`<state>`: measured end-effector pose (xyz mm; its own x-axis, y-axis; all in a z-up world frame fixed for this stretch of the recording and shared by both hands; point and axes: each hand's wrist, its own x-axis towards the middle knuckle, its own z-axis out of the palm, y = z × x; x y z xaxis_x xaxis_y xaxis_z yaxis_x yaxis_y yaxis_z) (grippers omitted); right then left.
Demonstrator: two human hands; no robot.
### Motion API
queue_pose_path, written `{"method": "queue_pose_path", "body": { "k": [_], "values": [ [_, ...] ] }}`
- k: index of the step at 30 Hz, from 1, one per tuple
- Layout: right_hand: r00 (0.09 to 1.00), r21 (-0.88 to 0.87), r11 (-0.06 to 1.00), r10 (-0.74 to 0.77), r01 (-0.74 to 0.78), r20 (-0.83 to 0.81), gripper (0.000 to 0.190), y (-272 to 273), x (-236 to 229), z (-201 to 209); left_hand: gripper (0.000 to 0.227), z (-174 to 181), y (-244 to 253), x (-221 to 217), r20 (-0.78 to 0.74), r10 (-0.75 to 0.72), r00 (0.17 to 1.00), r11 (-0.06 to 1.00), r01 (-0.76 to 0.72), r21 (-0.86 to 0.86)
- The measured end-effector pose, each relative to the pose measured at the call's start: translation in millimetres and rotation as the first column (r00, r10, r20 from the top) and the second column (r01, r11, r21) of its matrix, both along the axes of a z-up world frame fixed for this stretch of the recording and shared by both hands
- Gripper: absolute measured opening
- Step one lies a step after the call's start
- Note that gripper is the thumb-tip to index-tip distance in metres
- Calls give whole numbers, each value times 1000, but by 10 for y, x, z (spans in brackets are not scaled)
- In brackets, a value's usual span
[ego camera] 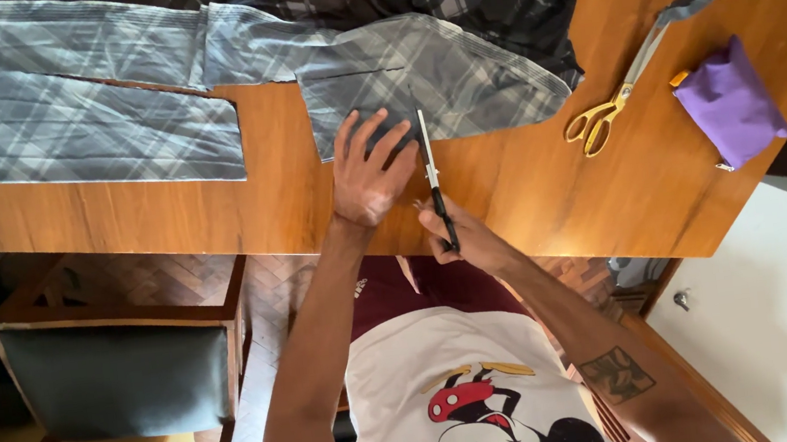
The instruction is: Cutting out specific pattern pieces from a plaid fabric garment using scissors on a wooden table.
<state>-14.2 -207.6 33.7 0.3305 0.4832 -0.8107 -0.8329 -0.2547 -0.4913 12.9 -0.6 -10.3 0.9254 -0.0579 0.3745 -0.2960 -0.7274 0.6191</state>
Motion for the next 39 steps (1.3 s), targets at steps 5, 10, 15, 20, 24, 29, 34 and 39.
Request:
{"method": "queue_pose_path", "body": {
  "k": [5,10,15,20,24,29,34,39],
  "values": [
    [1000,-48,999,10,-11,-11,38,30,31,41,17,-10,10,5,-1,-2,1000,1000,2,-1],
    [1000,-48,999,21,-22,-23,39,45,64,38,20,-14,27,-5,9,-21,1000,1000,21,-22],
    [999,-85,996,40,-41,-14,41,96,121,133,19,-33,34,-19,17,-17,1000,1000,18,-23],
    [1000,-63,998,16,-18,-25,45,82,128,93,19,-49,28,-26,29,-13,999,1000,14,-19],
    [999,-113,993,32,-35,-25,47,147,159,217,17,-74,12,-97,38,-6,999,1000,6,-4],
    [997,-121,992,11,-20,-78,48,96,178,204,18,-76,-2,-222,44,-15,999,998,13,63],
    [998,-72,997,-13,8,-69,48,123,221,250,42,-134,-124,-284,-22,-110,994,954,111,277],
    [999,-28,1000,-11,9,-49,40,107,145,154,46,-275,-229,-338,-89,-75,993,940,100,326]
  ]
}}
